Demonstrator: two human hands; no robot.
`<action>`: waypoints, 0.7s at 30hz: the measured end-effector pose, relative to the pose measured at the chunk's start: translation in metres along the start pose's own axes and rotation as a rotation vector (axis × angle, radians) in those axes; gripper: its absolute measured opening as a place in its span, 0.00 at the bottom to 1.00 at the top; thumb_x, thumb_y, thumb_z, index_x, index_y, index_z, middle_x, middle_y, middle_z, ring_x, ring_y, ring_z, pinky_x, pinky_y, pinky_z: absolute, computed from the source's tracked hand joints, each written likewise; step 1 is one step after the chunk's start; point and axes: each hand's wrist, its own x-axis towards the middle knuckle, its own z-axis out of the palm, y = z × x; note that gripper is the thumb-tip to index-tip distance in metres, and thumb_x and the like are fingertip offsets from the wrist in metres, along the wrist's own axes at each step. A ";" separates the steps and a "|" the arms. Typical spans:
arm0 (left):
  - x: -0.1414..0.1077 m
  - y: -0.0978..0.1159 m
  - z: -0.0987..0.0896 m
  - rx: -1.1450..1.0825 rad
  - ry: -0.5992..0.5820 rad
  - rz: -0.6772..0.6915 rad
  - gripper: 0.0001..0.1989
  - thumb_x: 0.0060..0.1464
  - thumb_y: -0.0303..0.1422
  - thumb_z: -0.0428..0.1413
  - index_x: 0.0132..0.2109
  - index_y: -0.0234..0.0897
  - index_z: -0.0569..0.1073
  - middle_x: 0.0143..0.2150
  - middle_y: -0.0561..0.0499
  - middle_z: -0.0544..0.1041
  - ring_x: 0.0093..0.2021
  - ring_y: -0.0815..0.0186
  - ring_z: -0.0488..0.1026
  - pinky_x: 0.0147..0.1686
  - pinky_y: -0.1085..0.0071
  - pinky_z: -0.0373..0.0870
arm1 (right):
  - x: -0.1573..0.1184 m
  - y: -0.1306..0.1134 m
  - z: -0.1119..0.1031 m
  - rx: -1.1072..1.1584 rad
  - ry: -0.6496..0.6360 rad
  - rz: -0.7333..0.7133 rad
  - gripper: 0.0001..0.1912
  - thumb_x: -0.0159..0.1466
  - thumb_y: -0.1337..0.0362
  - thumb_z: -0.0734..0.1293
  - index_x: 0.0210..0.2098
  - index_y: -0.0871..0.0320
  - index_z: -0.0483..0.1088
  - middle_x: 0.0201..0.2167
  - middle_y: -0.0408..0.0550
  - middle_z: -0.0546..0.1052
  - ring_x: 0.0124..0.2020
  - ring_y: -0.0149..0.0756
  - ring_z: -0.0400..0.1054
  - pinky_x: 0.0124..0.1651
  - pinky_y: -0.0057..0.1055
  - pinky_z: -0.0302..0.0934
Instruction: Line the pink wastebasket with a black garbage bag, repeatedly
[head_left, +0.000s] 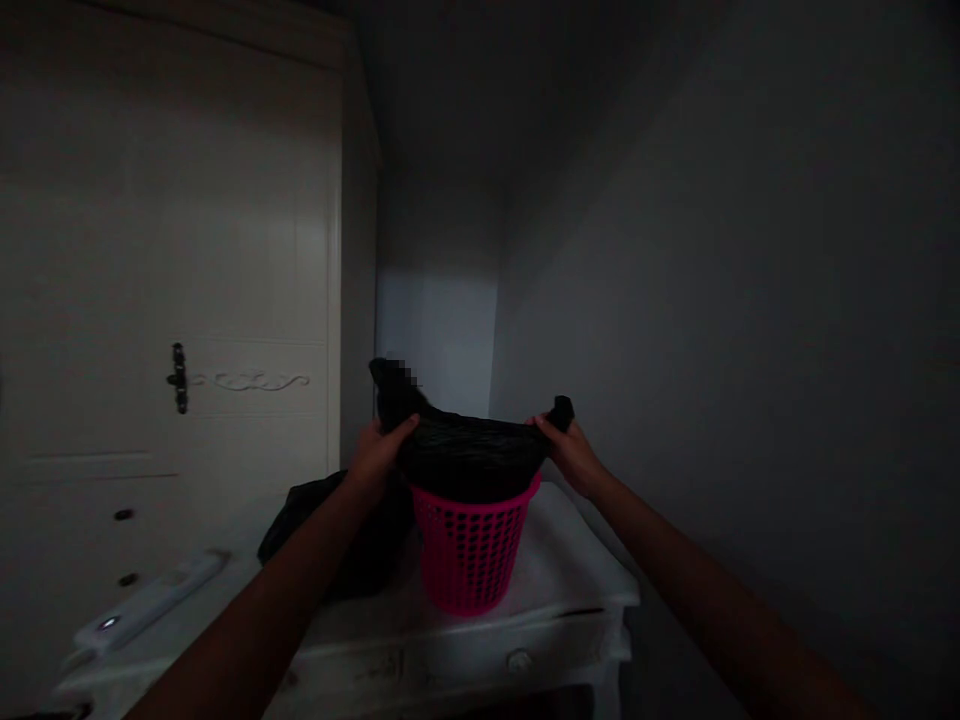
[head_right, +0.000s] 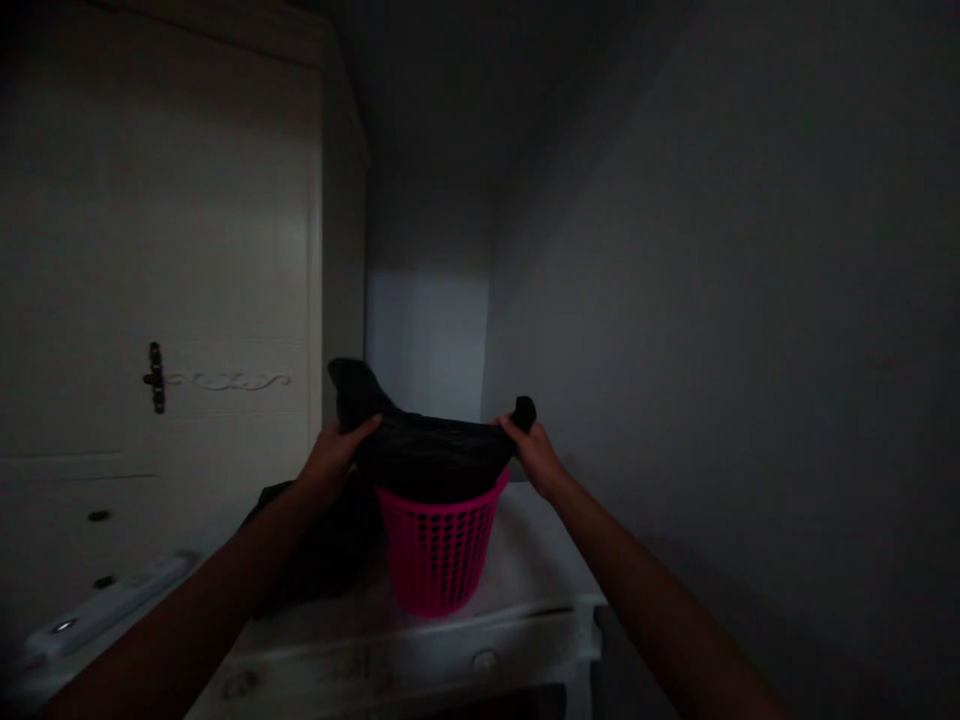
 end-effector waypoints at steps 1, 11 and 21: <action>-0.002 0.004 -0.008 -0.100 0.007 -0.022 0.26 0.41 0.42 0.70 0.48 0.35 0.79 0.42 0.45 0.84 0.40 0.59 0.81 0.39 0.66 0.77 | -0.002 -0.001 -0.008 0.058 0.019 0.030 0.25 0.54 0.42 0.75 0.35 0.56 0.72 0.34 0.48 0.79 0.37 0.40 0.72 0.41 0.36 0.66; -0.027 0.007 -0.088 0.299 -0.060 0.031 0.11 0.36 0.40 0.63 0.28 0.41 0.75 0.29 0.49 0.81 0.41 0.48 0.79 0.42 0.60 0.79 | -0.033 -0.058 -0.047 -0.448 -0.548 -0.023 0.16 0.58 0.49 0.76 0.33 0.55 0.78 0.36 0.48 0.81 0.39 0.41 0.74 0.48 0.38 0.68; -0.094 0.019 -0.073 0.333 0.018 0.203 0.37 0.55 0.54 0.56 0.67 0.42 0.64 0.68 0.40 0.68 0.63 0.50 0.71 0.52 0.55 0.77 | -0.058 -0.070 -0.018 -0.855 -0.507 -0.331 0.25 0.58 0.48 0.76 0.49 0.56 0.78 0.46 0.52 0.81 0.48 0.43 0.75 0.53 0.39 0.68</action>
